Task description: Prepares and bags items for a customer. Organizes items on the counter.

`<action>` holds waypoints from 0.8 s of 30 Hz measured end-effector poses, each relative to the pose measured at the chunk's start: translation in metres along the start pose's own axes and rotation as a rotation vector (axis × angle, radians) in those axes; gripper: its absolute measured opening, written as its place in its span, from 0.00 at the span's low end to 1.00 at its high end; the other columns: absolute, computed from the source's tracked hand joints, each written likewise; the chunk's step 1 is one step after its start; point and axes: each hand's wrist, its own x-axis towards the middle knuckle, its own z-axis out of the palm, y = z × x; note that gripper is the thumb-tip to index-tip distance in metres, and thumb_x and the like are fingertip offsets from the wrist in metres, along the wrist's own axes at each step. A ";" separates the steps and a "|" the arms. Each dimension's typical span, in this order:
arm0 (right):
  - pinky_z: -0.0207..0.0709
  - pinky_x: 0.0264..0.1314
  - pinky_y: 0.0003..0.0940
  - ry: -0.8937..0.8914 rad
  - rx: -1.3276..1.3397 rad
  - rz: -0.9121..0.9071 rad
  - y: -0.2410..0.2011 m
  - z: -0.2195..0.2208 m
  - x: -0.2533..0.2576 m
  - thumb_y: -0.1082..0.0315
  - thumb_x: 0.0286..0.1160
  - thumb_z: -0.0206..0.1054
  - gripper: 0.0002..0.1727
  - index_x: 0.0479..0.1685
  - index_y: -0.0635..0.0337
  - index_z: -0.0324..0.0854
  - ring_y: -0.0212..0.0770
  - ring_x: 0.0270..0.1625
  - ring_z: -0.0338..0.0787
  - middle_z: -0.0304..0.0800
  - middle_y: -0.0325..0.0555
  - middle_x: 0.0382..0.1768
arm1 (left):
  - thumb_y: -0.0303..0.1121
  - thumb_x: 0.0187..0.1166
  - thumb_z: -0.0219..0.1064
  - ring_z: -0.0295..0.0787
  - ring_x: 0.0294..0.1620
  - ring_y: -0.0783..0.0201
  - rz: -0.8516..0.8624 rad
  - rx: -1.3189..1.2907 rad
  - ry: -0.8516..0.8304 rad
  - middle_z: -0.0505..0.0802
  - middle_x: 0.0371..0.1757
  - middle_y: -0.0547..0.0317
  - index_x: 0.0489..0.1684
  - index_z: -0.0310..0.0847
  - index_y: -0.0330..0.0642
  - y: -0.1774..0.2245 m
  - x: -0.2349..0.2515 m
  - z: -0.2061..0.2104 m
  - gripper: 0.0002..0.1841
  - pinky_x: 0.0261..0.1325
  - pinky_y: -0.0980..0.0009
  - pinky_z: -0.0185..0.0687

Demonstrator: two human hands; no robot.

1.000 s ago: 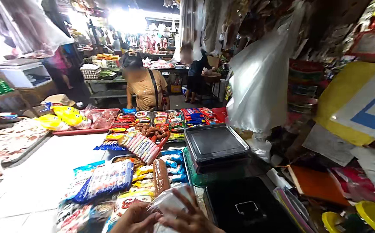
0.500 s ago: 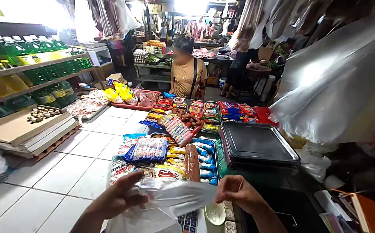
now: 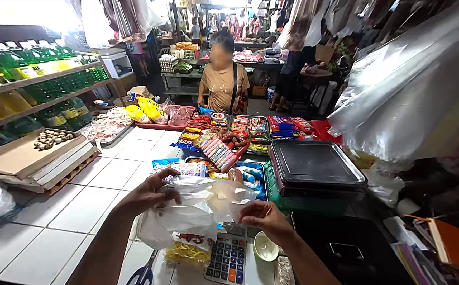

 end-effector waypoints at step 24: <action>0.92 0.37 0.35 0.559 0.055 0.241 0.036 0.020 0.018 0.79 0.84 0.57 0.07 0.46 0.69 0.80 0.42 0.29 0.95 0.93 0.50 0.28 | 0.36 0.81 0.65 0.87 0.59 0.33 -0.252 0.916 1.058 0.89 0.51 0.27 0.37 0.88 0.23 -0.179 0.015 0.030 0.18 0.67 0.44 0.81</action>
